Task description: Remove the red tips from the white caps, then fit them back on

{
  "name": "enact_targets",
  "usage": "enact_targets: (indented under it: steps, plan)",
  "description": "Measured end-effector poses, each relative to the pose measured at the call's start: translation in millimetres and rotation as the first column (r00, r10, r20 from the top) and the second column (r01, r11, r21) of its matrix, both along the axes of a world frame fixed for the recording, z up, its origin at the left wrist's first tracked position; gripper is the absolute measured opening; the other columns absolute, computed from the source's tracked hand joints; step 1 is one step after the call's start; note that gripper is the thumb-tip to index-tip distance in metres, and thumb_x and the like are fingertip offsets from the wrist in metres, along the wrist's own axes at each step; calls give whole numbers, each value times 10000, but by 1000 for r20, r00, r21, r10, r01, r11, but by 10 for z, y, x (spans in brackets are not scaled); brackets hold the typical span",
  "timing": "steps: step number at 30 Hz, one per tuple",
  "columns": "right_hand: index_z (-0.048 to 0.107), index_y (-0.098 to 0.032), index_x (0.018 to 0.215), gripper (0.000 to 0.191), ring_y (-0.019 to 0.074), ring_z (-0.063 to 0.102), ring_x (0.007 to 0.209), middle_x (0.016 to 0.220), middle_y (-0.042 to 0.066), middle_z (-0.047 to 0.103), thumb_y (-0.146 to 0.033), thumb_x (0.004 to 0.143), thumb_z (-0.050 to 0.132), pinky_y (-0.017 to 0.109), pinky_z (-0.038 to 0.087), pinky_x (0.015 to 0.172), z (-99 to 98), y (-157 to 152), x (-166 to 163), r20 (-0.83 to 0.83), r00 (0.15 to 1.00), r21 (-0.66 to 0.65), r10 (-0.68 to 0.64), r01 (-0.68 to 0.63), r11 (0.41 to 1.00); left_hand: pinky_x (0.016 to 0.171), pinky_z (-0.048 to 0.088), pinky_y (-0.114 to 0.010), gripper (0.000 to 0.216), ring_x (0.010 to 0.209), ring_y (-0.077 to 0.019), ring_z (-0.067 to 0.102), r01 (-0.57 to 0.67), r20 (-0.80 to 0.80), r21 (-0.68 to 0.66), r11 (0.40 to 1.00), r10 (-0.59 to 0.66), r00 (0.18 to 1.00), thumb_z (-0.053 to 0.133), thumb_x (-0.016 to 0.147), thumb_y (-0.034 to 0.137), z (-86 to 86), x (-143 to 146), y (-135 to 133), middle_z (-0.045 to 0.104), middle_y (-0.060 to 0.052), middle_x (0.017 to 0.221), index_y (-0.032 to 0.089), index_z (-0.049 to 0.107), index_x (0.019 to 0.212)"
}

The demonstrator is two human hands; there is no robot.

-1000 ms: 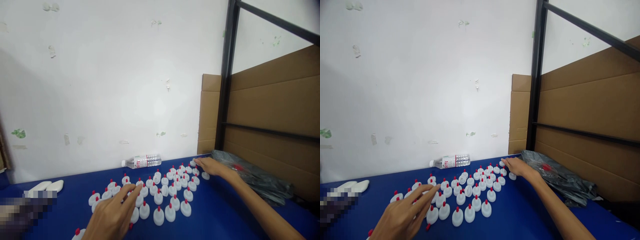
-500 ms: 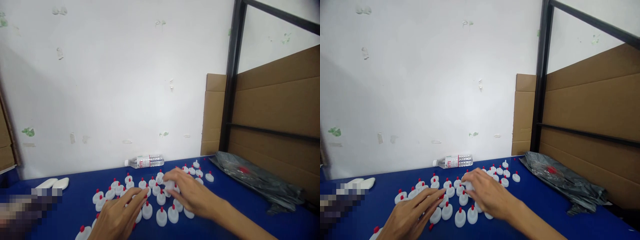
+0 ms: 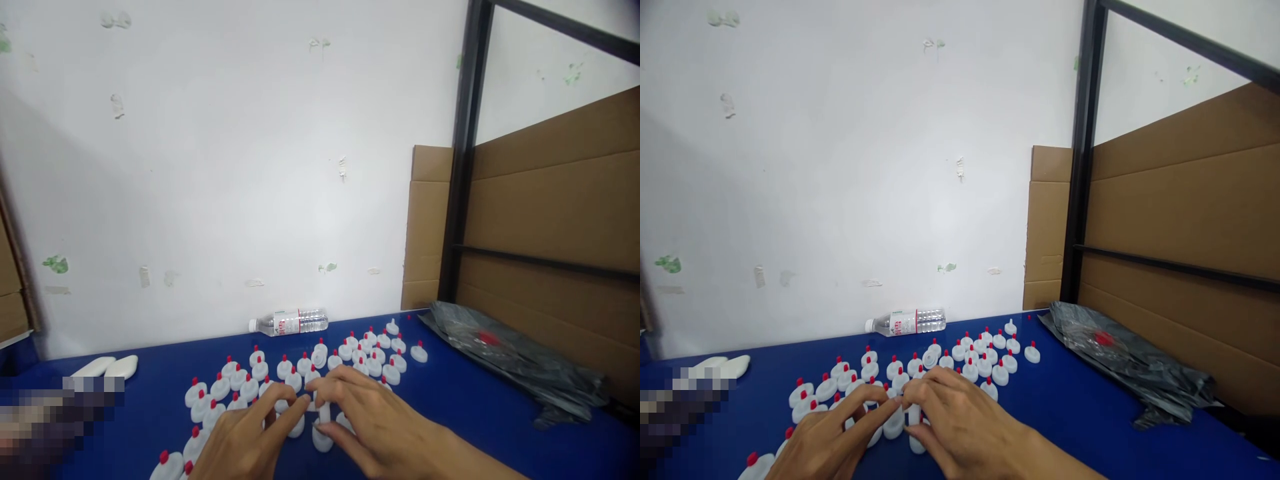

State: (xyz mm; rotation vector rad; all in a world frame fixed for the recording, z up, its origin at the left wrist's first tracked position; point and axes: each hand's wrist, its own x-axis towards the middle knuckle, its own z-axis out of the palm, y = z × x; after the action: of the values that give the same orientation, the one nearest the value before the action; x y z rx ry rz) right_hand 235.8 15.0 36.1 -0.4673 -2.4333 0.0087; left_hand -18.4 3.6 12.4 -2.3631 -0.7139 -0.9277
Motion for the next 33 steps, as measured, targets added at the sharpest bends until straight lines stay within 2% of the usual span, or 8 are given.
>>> enact_targets:
  steps: [5, 11, 17, 22, 25, 28, 33]
  plan:
    - [451, -223, 1211, 244, 217, 636, 1073, 1187, 66, 681, -184, 999, 564, 352, 568, 912, -12, 15, -6, -23, 1000, -24, 8, -9, 1000, 419, 481, -184, 420, 528, -94, 678, 7, 31, 82, 997, -10, 999, 315, 979, -7, 38, 31, 16, 724, -69, 979, 166, 604, 1230]
    - [467, -223, 1193, 213, 218, 635, 1073, 1191, 66, 685, -177, 1003, 553, 348, 551, 908, 3, 6, -7, -5, 1000, 1, -9, 9, 1000, 429, 476, -185, 460, 548, -98, 684, -29, -20, 58, 998, 30, 999, 304, 957, -21, 21, 14, 4, 726, -65, 1004, 179, 587, 1259]
    - [492, -220, 1160, 194, 197, 638, 1012, 1136, 39, 701, -180, 992, 579, 326, 525, 896, 9, 7, -22, -1, 1000, 35, -24, 24, 999, 441, 483, -186, 523, 540, -97, 671, -51, -44, 27, 998, 52, 998, 291, 936, -27, -76, -44, 39, 712, -51, 1008, 209, 567, 1313]
    - [519, -211, 1111, 143, 169, 621, 961, 1092, 22, 712, -198, 993, 599, 290, 489, 860, -9, -8, -51, -23, 1000, 108, 1, 1, 994, 491, 526, -179, 453, 625, -106, 732, -69, -55, -33, 997, 67, 996, 255, 1038, 46, -90, -33, 54, 742, -49, 1023, 206, 558, 1334]
    - [525, -213, 1098, 105, 161, 620, 941, 1083, 20, 711, -210, 1009, 581, 289, 476, 851, -13, -20, -65, -49, 999, 106, -4, 10, 994, 493, 534, -188, 375, 682, -129, 769, -64, -28, 30, 997, 65, 997, 223, 1118, 155, -30, 4, 48, 765, -41, 975, 197, 568, 1258]
    - [525, -213, 1083, 68, 153, 625, 918, 1075, 18, 712, -219, 1025, 560, 286, 472, 846, -28, -20, -84, -67, 998, 94, 8, -2, 996, 438, 493, -214, 425, 583, -132, 736, -31, -47, 13, 999, 32, 998, 135, 1133, 194, 24, 35, 41, 741, -5, 835, 209, 560, 1142]
    - [520, -197, 1040, 41, 150, 607, 817, 985, 15, 717, -231, 1042, 543, 294, 464, 766, -78, 2, -115, -76, 997, 225, 26, -8, 974, 396, 395, -266, 411, 469, -140, 641, 20, -62, -42, 999, -23, 998, 123, 1112, 162, 1, 42, 19, 668, 15, 734, 228, 517, 1015]
